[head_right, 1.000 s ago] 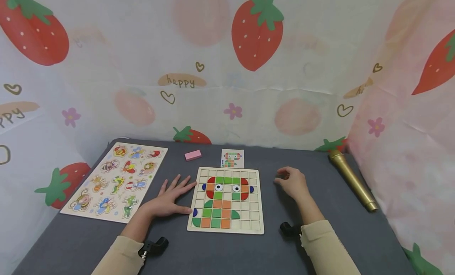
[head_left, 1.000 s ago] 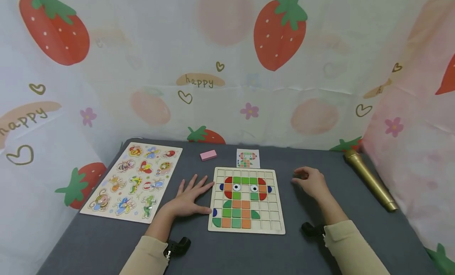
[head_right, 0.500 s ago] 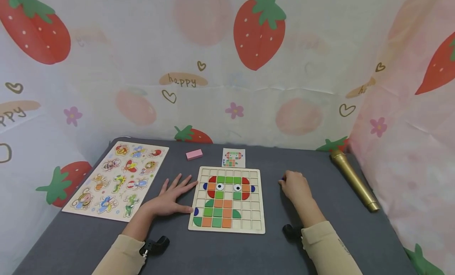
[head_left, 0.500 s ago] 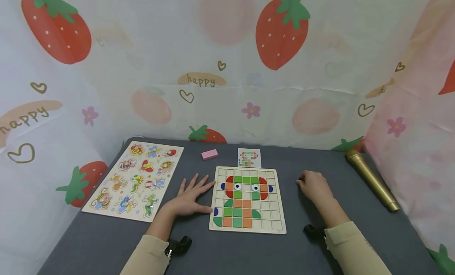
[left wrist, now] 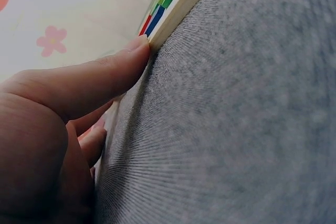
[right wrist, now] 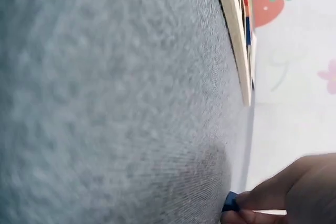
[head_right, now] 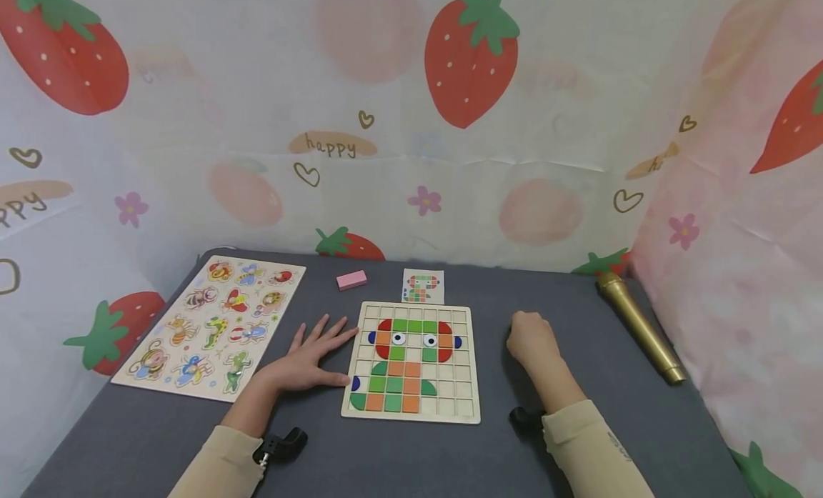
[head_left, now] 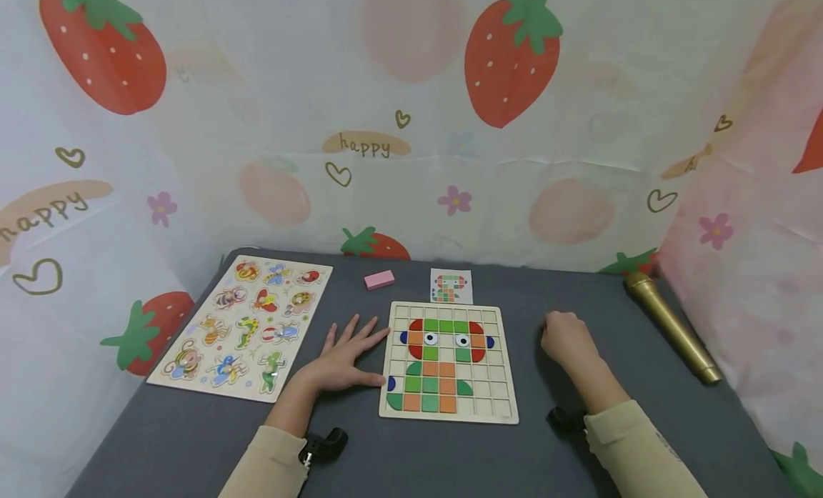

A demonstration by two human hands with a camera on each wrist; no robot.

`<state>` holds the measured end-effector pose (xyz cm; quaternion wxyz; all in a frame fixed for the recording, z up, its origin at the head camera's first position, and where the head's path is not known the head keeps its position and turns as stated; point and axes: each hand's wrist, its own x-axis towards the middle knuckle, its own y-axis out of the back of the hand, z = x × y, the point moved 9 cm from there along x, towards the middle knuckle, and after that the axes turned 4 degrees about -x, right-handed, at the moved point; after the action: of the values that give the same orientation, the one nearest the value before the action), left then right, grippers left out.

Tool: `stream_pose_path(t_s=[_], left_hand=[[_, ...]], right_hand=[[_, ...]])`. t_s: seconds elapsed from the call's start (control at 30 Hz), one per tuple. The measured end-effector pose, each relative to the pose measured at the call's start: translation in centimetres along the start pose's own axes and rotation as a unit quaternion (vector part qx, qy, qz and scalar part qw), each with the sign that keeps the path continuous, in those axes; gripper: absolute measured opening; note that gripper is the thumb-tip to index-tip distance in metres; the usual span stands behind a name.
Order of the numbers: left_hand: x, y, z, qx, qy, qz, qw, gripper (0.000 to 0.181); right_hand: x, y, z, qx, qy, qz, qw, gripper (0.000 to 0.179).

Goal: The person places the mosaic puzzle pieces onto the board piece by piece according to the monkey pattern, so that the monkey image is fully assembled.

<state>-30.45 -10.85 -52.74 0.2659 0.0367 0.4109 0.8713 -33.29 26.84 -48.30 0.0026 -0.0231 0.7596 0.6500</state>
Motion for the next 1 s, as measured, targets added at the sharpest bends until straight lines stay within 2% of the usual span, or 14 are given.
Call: stream_pose_path(t_s=[0.1,0.17,0.33,0.4,0.5,0.6,0.83,1.0], left_hand=[[0.1,0.0,0.1,0.000,-0.001,0.001,1.0000,0.092],[0.1,0.0,0.2,0.001,-0.001,0.000,1.0000,0.092],[0.1,-0.1,0.1,0.002,0.002,-0.004,1.0000,0.092],[0.1,-0.1,0.0,0.001,0.004,-0.004,1.0000,0.092],[0.0,0.0,-0.1,-0.003,0.006,-0.004,1.0000,0.092],[0.0,-0.1,-0.1,-0.005,0.006,-0.005,1.0000,0.092],[-0.1,0.1,-0.3,-0.001,0.007,-0.002,1.0000,0.092],[0.0,0.1,-0.1,0.000,0.001,-0.002,1.0000,0.092]], right_hand=[[-0.2,0.0,-0.3,0.026,0.002,-0.006,0.9996,0.028],[-0.5,0.3,-0.6,0.057,0.003,0.005,0.9984,0.027],[-2.1,1.9,-2.4,0.144,0.008,0.040,0.9887,0.022],[-2.5,2.3,-3.4,0.170,0.017,0.031,0.9848,0.026],[-2.9,2.3,-5.1,0.185,0.038,-0.007,0.9819,0.035],[-3.4,2.2,-6.6,0.193,0.058,-0.037,0.9788,0.036],[-4.1,2.9,-8.8,0.234,0.061,-0.017,0.9702,0.026],[-4.2,2.4,-10.2,0.266,0.071,-0.020,0.9611,0.023]])
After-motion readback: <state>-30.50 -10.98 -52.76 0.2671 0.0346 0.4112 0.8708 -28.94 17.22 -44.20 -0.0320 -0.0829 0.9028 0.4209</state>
